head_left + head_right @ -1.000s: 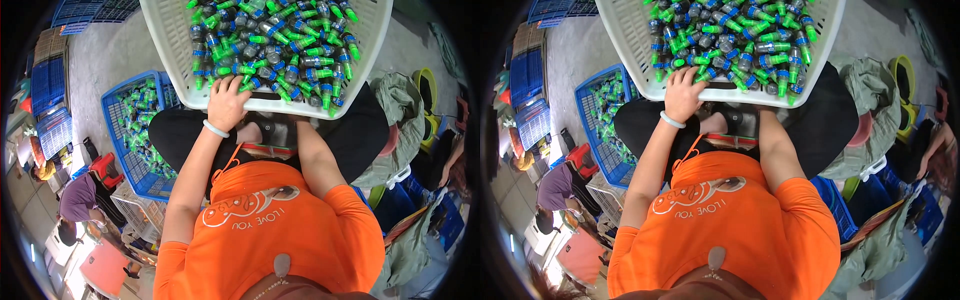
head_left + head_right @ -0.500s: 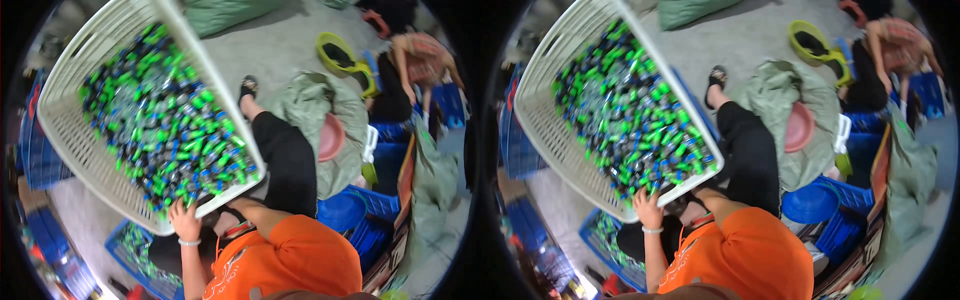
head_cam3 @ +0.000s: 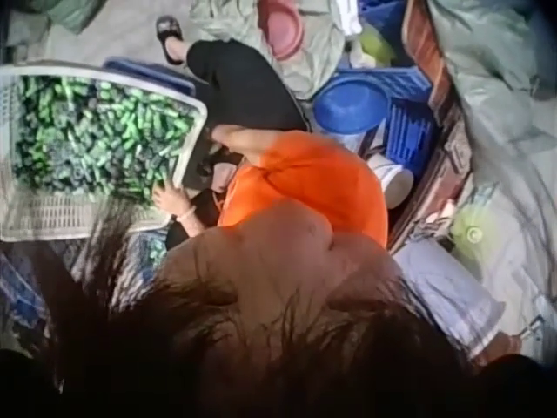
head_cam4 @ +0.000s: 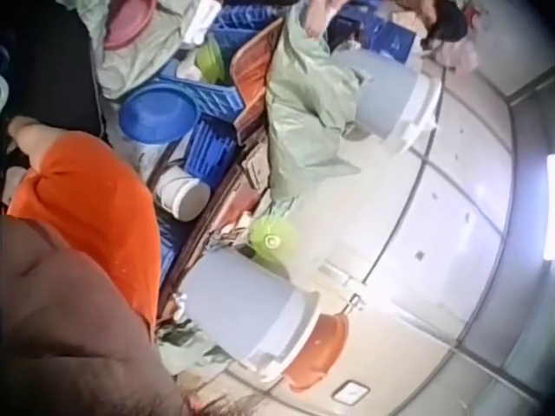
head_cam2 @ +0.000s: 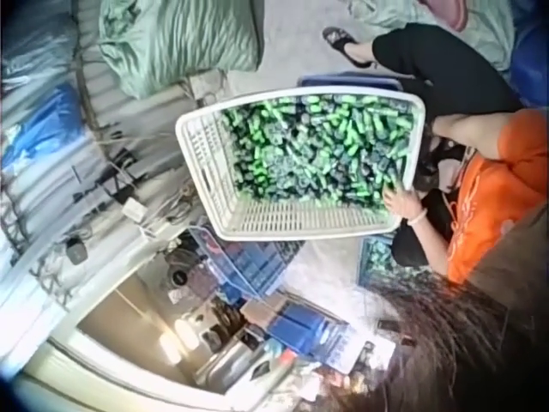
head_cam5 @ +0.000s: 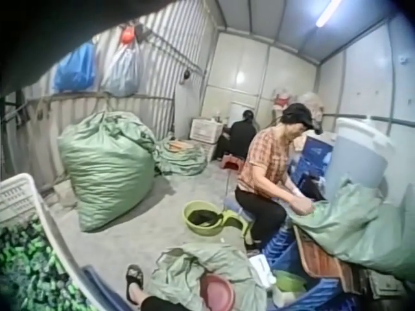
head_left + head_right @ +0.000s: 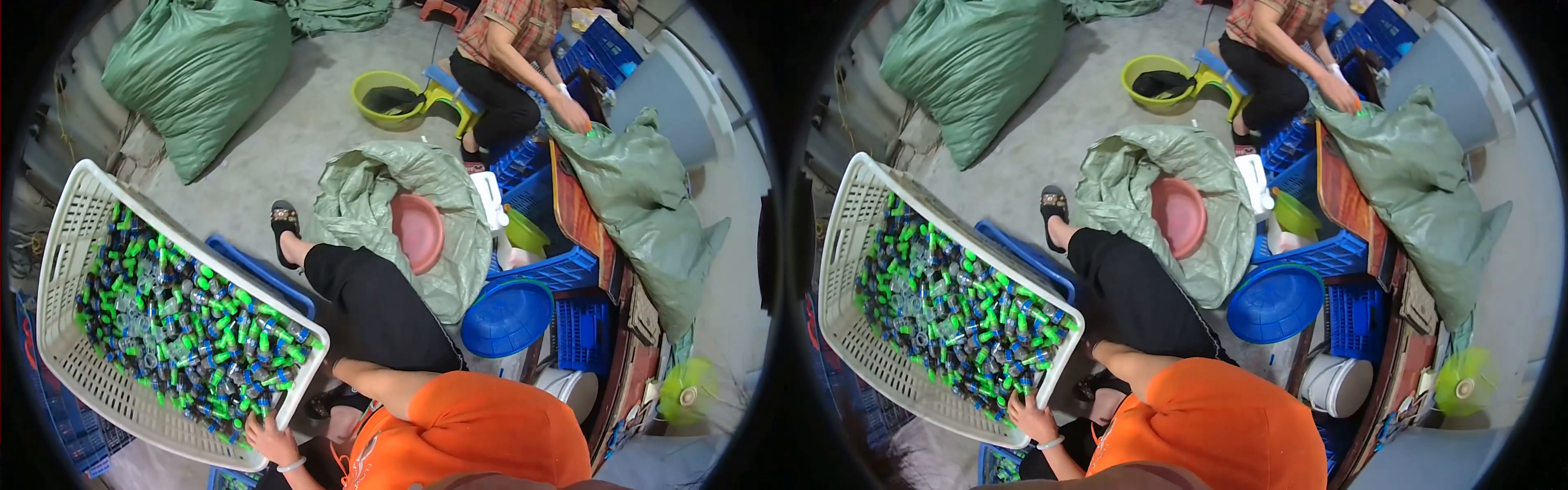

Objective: Sort small plastic components from a pile into a plastic basket.

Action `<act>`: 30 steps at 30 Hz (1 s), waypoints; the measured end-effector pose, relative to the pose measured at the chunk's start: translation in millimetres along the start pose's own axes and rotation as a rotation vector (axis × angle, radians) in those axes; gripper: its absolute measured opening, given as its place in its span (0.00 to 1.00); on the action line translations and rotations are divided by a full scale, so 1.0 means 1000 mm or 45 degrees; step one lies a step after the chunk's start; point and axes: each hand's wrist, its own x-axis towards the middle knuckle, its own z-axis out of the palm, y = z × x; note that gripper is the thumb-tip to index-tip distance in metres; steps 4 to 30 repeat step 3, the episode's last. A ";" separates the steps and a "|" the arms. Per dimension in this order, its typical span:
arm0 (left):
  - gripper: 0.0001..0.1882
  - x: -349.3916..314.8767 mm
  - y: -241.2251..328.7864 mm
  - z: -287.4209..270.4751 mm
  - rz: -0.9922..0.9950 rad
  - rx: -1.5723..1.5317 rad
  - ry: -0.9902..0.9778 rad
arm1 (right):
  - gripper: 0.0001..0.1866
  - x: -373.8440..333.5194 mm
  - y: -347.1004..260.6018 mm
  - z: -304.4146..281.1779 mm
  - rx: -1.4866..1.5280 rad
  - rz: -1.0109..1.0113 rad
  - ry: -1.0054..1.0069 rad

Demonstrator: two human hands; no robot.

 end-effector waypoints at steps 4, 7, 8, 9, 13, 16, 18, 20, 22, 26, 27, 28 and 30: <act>0.22 -0.001 -0.009 -0.001 -0.017 0.061 0.049 | 0.19 -0.026 0.019 0.033 0.184 -0.067 0.002; 0.22 -0.001 -0.009 -0.001 -0.017 0.061 0.049 | 0.19 -0.026 0.019 0.033 0.184 -0.067 0.002; 0.22 -0.001 -0.009 -0.001 -0.017 0.061 0.049 | 0.19 -0.026 0.019 0.033 0.184 -0.067 0.002; 0.22 -0.001 -0.009 -0.001 -0.017 0.061 0.049 | 0.19 -0.026 0.019 0.033 0.184 -0.067 0.002; 0.22 -0.001 -0.009 -0.001 -0.017 0.061 0.049 | 0.19 -0.026 0.019 0.033 0.184 -0.067 0.002; 0.22 -0.001 -0.009 -0.001 -0.017 0.061 0.049 | 0.19 -0.026 0.019 0.033 0.184 -0.067 0.002; 0.22 -0.001 -0.009 -0.001 -0.017 0.061 0.049 | 0.19 -0.026 0.019 0.033 0.184 -0.067 0.002; 0.22 -0.001 -0.009 -0.001 -0.017 0.061 0.049 | 0.19 -0.026 0.019 0.033 0.184 -0.067 0.002; 0.22 -0.001 -0.009 -0.001 -0.017 0.061 0.049 | 0.19 -0.026 0.019 0.033 0.184 -0.067 0.002; 0.22 -0.001 -0.009 -0.001 -0.017 0.061 0.049 | 0.19 -0.026 0.019 0.033 0.184 -0.067 0.002; 0.22 -0.001 -0.009 -0.001 -0.017 0.061 0.049 | 0.19 -0.026 0.019 0.033 0.184 -0.067 0.002; 0.22 -0.001 -0.009 -0.001 -0.017 0.061 0.049 | 0.19 -0.026 0.019 0.033 0.184 -0.067 0.002; 0.22 -0.001 -0.009 -0.001 -0.017 0.061 0.049 | 0.19 -0.026 0.019 0.033 0.184 -0.067 0.002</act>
